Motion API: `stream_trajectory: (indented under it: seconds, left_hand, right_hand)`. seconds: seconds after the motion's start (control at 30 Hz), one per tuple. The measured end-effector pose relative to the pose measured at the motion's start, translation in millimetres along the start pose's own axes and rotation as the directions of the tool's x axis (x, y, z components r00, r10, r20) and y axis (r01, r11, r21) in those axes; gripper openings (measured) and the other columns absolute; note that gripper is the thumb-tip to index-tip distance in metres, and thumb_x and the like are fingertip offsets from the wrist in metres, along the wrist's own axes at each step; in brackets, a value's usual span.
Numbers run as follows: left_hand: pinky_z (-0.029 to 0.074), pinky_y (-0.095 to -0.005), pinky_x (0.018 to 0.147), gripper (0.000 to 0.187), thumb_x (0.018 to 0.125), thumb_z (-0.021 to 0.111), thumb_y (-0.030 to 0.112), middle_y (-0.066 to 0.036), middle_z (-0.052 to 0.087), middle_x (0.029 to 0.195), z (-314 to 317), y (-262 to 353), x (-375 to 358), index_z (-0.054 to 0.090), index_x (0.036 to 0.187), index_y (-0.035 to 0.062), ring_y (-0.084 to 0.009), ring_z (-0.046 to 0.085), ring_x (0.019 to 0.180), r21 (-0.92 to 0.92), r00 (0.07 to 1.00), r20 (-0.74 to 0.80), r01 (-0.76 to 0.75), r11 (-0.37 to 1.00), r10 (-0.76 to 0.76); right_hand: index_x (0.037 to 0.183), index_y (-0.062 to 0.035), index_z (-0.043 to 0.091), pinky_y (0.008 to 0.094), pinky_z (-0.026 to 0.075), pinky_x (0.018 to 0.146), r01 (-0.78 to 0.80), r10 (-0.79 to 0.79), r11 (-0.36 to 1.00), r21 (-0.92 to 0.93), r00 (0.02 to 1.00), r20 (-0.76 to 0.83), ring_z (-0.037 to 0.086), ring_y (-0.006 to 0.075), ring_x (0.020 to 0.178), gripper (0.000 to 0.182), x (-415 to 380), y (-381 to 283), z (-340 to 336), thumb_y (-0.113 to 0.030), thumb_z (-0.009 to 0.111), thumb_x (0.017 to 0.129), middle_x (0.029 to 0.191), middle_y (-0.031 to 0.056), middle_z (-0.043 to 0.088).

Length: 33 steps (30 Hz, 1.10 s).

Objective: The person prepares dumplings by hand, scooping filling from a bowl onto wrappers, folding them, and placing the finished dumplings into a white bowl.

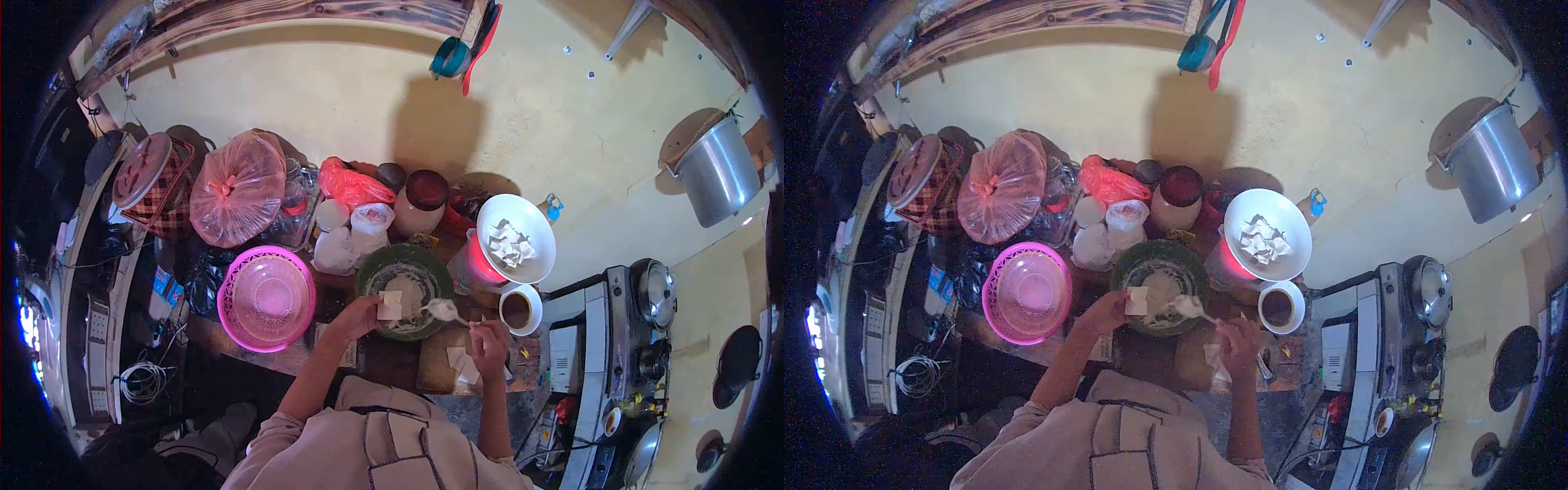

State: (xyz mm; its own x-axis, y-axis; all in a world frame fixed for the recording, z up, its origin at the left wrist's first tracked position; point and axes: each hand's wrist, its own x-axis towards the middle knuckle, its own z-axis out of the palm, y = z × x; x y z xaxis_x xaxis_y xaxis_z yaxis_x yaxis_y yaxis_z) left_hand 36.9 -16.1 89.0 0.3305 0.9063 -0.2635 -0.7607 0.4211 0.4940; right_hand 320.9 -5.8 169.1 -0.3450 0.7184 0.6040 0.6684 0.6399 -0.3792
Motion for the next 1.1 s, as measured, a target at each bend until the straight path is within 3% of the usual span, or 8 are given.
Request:
stream_trajectory:
  seconds: [0.2,0.27,0.4,0.7,0.9,1.0,1.07,1.1]
  left_hand:
    - [0.047,-0.0309,0.076,0.03,0.085,0.046,0.018,-0.01,0.055,0.102,13,3,-4,0.047,0.108,-0.003,-0.0179,0.056,0.089,0.083,1.0,0.013,-0.02,0.996,0.019]
    - [0.046,-0.0319,0.081,0.028,0.084,0.048,0.014,-0.01,0.054,0.103,14,6,-8,0.047,0.105,-0.0031,-0.0175,0.056,0.09,0.162,1.0,0.028,-0.016,0.987,0.012]
    - [0.046,-0.0304,0.08,0.026,0.085,0.045,0.013,-0.009,0.055,0.101,34,8,-6,0.048,0.105,-0.003,-0.0172,0.056,0.089,0.179,1.0,0.009,-0.012,0.984,0.011]
    - [0.042,-0.0314,0.083,0.039,0.085,0.043,0.027,-0.01,0.055,0.104,35,9,-3,0.05,0.108,-0.0038,-0.0189,0.054,0.093,0.211,0.994,0.102,-0.063,0.976,0.042]
    - [0.038,-0.0311,0.085,0.048,0.083,0.044,0.033,-0.011,0.054,0.106,53,15,-8,0.047,0.112,-0.0055,-0.0187,0.052,0.096,0.201,0.981,0.173,-0.118,0.973,0.084]
    - [0.037,-0.0305,0.086,0.048,0.082,0.047,0.032,-0.011,0.054,0.107,58,13,-10,0.047,0.112,-0.0053,-0.0178,0.051,0.096,0.215,0.979,0.154,-0.168,0.962,0.137]
    - [0.037,-0.0303,0.086,0.046,0.082,0.049,0.03,-0.011,0.053,0.107,56,9,-10,0.048,0.113,-0.0033,-0.0174,0.05,0.096,0.24,0.977,0.157,-0.181,0.954,0.146]
    - [0.037,-0.03,0.086,0.042,0.082,0.05,0.026,-0.011,0.053,0.107,60,12,-11,0.048,0.114,-0.0011,-0.0176,0.05,0.097,0.448,0.98,0.132,-0.196,0.873,0.152]
  right_hand:
    - [0.084,-0.0096,0.058,0.0382,0.037,0.067,-0.094,0.174,0.947,-0.307,0.953,0.247,0.05,0.026,0.078,0.013,-1,5,42,-0.011,0.058,0.071,0.081,0.0072,0.053]
    - [0.086,-0.0121,0.058,0.0384,0.037,0.07,-0.045,0.101,0.943,-0.329,0.983,0.153,0.049,0.0253,0.083,0.018,18,-24,42,-0.011,0.06,0.069,0.086,0.0062,0.052]
    - [0.09,-0.0174,0.059,0.0382,0.037,0.073,0.097,-0.097,0.994,0.044,0.995,0.01,0.047,0.0239,0.088,0.028,15,-43,61,-0.01,0.064,0.063,0.093,0.0037,0.048]
    - [0.085,-0.0209,0.06,0.0364,0.037,0.073,0.247,-0.252,0.962,0.115,0.967,0.026,0.048,0.0229,0.085,0.029,21,-55,72,-0.006,0.064,0.061,0.093,0.0031,0.048]
    - [0.081,-0.0158,0.059,0.0354,0.037,0.075,0.14,-0.148,0.972,0.187,0.988,0.03,0.047,0.0236,0.088,0.019,24,-53,75,-0.007,0.064,0.065,0.092,0.006,0.048]
    - [0.079,-0.0116,0.057,0.0348,0.037,0.077,-0.14,0.133,0.9,0.413,0.99,0.045,0.047,0.0237,0.089,0.014,31,-60,73,-0.007,0.064,0.067,0.093,0.0083,0.047]
    - [0.078,-0.0092,0.057,0.0337,0.037,0.077,-0.181,0.193,0.877,0.445,0.981,0.018,0.046,0.0228,0.091,0.012,30,-54,82,-0.008,0.063,0.068,0.095,0.0088,0.047]
    - [0.078,-0.008,0.056,0.0331,0.037,0.077,-0.201,0.223,0.865,0.46,0.975,0.007,0.046,0.0223,0.091,0.011,31,-52,84,-0.008,0.063,0.069,0.095,0.0091,0.047]
